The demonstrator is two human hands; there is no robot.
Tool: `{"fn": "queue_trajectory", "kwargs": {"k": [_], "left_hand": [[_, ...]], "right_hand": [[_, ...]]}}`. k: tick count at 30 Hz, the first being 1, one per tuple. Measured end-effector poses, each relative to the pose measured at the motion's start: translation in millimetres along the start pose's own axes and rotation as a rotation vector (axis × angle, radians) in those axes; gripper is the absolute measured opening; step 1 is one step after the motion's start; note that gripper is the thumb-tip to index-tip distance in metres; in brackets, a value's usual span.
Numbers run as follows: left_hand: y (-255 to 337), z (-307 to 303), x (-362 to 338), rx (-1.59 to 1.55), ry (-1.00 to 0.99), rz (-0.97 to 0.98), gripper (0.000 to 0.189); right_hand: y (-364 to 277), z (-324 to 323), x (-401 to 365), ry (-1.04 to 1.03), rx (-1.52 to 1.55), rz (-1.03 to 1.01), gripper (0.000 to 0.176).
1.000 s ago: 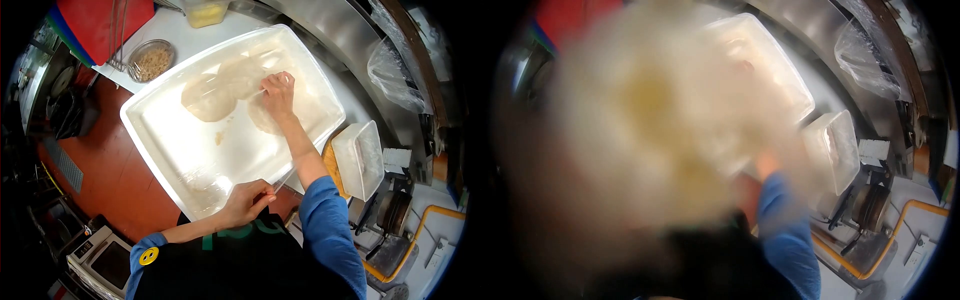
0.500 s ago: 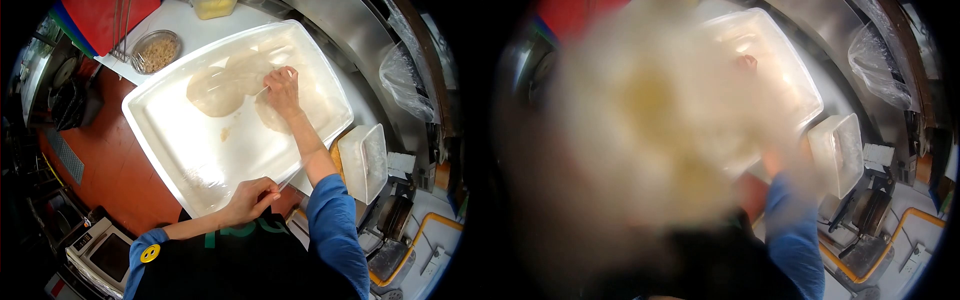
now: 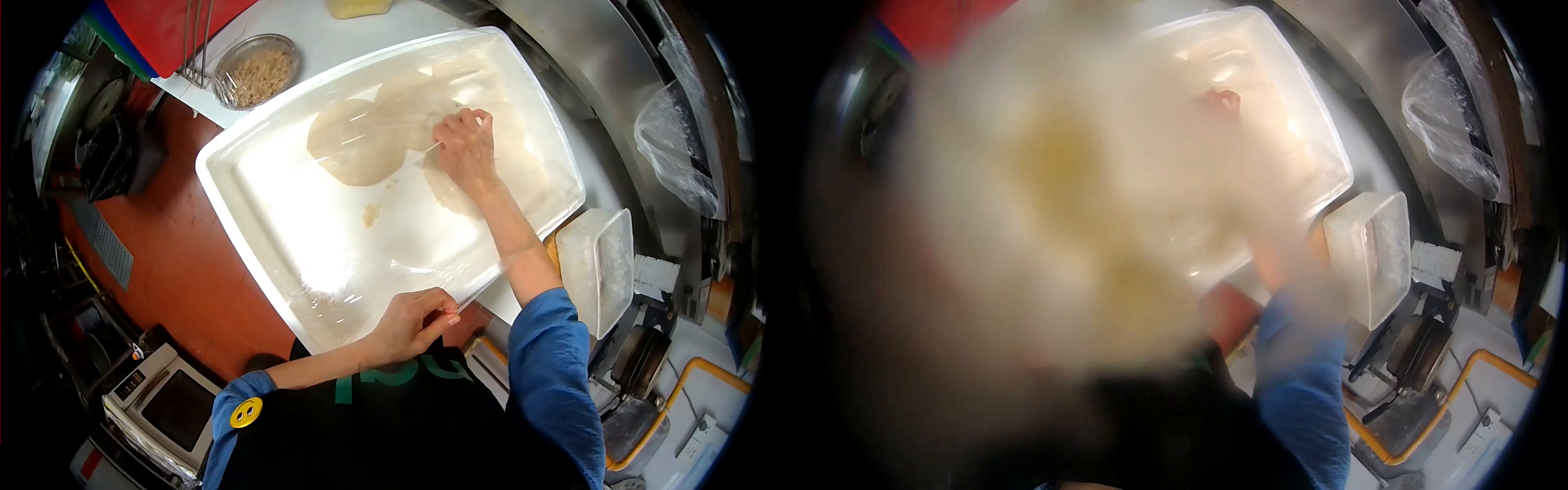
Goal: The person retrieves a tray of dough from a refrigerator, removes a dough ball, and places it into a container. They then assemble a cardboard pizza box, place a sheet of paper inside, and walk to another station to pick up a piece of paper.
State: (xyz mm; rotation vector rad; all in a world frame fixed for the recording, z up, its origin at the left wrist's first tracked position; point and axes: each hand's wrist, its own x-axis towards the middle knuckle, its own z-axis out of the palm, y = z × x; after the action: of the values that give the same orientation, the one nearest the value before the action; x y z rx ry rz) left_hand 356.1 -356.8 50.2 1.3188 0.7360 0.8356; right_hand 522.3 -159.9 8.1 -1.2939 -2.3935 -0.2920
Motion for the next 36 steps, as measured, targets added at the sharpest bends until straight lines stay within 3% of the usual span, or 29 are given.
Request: {"fn": "queue_trajectory", "kwargs": {"k": [5,7,14,17,19,23,25,26,28,32,34,36], "left_hand": [[-2,-2,3,-0.001,0.001,-0.004,0.011],[-4,-2,2,0.002,-0.002,0.007,0.011],[-7,-2,3,-0.015,0.011,0.010,0.013],[-7,-2,2,-0.010,0.009,0.000,0.012],[-8,-2,2,-0.015,0.016,-0.001,0.012],[-7,-3,3,-0.057,0.064,-0.046,0.010],[-6,-4,2,-0.087,0.096,-0.088,0.010],[-6,-6,3,-0.094,0.119,-0.087,0.010],[-4,-10,9,-0.103,0.146,-0.078,0.009],[1,-9,10,-0.144,0.174,-0.117,0.009],[2,-9,11,-0.156,0.191,-0.120,0.009],[2,-8,10,-0.187,0.240,-0.135,0.008]], "right_hand": [[1,11,-4,0.021,0.039,0.034,0.018],[13,43,-15,0.076,0.068,0.195,0.018],[27,49,-20,0.030,0.011,0.099,0.018],[41,64,-20,-0.007,0.153,0.105,0.017],[27,39,-3,-0.049,0.025,0.023,0.015],[51,78,0,-0.086,0.045,0.069,0.013],[54,95,8,-0.109,-0.280,-0.036,0.014],[56,97,4,-0.109,-0.274,-0.038,0.014],[27,42,34,-0.440,-0.037,0.067,0.016],[29,42,32,-0.500,0.038,0.027,0.018],[26,49,25,-0.747,-0.035,-0.010,0.018],[22,41,20,-0.671,-0.018,-0.029,0.017]]}}
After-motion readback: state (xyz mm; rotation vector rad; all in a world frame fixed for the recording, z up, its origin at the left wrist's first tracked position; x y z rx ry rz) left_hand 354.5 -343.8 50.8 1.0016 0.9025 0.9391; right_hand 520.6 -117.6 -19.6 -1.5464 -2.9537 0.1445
